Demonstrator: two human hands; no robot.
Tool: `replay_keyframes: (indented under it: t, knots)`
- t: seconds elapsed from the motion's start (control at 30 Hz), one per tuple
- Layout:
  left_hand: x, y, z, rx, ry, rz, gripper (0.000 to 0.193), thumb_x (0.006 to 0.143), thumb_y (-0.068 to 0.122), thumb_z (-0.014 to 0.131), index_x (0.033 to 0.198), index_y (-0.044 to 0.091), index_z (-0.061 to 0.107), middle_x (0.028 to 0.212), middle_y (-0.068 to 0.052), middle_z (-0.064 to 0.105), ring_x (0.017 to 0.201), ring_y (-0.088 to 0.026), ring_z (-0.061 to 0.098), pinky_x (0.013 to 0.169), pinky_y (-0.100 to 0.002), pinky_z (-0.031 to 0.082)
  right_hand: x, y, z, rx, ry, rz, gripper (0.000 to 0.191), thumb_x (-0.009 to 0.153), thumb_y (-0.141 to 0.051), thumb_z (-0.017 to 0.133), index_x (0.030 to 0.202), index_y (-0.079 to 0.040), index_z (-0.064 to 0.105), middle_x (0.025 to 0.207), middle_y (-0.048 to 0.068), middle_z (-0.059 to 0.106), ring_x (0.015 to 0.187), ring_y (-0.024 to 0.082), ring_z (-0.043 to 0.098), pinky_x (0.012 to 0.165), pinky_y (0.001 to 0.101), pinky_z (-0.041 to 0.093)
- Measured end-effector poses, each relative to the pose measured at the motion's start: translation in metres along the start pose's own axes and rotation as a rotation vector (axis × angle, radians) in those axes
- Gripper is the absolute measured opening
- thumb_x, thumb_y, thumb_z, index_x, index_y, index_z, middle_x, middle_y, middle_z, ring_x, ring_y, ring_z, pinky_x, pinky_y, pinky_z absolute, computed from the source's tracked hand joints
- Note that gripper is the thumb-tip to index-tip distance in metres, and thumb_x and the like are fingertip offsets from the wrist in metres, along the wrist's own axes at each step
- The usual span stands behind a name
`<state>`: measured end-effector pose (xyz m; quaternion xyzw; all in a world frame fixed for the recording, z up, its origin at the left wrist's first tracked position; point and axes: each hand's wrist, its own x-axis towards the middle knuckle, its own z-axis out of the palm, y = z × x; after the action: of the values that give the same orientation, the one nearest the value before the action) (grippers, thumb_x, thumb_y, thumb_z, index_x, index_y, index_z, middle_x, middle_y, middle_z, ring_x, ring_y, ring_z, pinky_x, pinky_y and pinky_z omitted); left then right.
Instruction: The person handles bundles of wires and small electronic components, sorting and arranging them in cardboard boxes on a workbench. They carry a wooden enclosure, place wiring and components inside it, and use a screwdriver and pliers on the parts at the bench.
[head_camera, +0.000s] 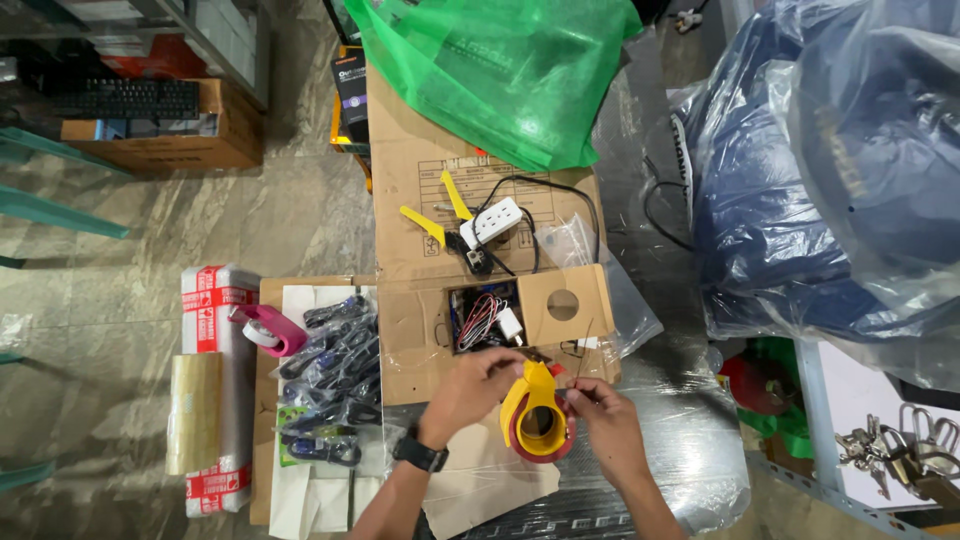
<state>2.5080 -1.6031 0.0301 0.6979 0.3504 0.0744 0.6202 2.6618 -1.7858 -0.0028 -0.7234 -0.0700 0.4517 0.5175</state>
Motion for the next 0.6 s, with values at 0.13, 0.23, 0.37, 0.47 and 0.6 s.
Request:
replay_keyframes:
  t: [0.13,0.23,0.37,0.47,0.6]
  knots:
    - [-0.002,-0.001,0.016,-0.207,-0.112,-0.06,0.025,0.095,0.02,0.069,0.112,0.001,0.073,0.082,-0.003,0.074,0.068,-0.007,0.067,0.062,-0.025,0.055,-0.005,0.002,0.001,-0.005,-0.028,-0.022,0.018,0.095,-0.005,0.06,0.104,0.003,0.072,0.086,0.006,0.073,0.078,0.012,0.066,0.076,0.0266,0.054]
    - [-0.003,-0.008,0.023,-0.238,-0.115,-0.082,0.026,0.095,0.019,0.067,0.111,0.0,0.072,0.081,-0.003,0.074,0.069,-0.008,0.066,0.062,-0.026,0.053,-0.01,0.003,0.001,-0.057,-0.05,-0.043,0.017,0.096,-0.006,0.059,0.101,0.005,0.072,0.088,0.005,0.074,0.08,0.011,0.067,0.078,0.0265,0.054]
    - [-0.001,-0.022,0.028,-0.248,-0.077,-0.053,0.022,0.099,0.02,0.064,0.104,0.0,0.07,0.081,0.0,0.07,0.073,-0.006,0.064,0.066,-0.025,0.054,-0.015,0.001,0.0,-0.031,-0.066,-0.003,0.018,0.095,-0.007,0.061,0.101,0.004,0.074,0.087,0.005,0.074,0.079,0.012,0.067,0.077,0.0265,0.054]
    - [0.002,-0.03,0.027,-0.36,-0.097,-0.079,0.02,0.102,0.02,0.058,0.099,0.001,0.065,0.077,0.002,0.061,0.07,-0.007,0.056,0.064,-0.024,0.048,-0.018,0.004,-0.005,0.029,-0.075,-0.002,0.015,0.092,-0.007,0.064,0.099,0.003,0.073,0.088,0.004,0.075,0.08,0.009,0.066,0.075,0.0252,0.053]
    - [-0.001,-0.032,0.028,-0.592,-0.228,-0.129,0.02,0.105,0.019,0.053,0.097,0.003,0.061,0.078,0.002,0.057,0.07,-0.007,0.05,0.065,-0.023,0.043,-0.021,0.017,-0.016,-0.132,-0.047,0.013,0.012,0.089,-0.008,0.074,0.092,0.003,0.072,0.077,0.008,0.072,0.069,0.013,0.064,0.064,0.0282,0.051]
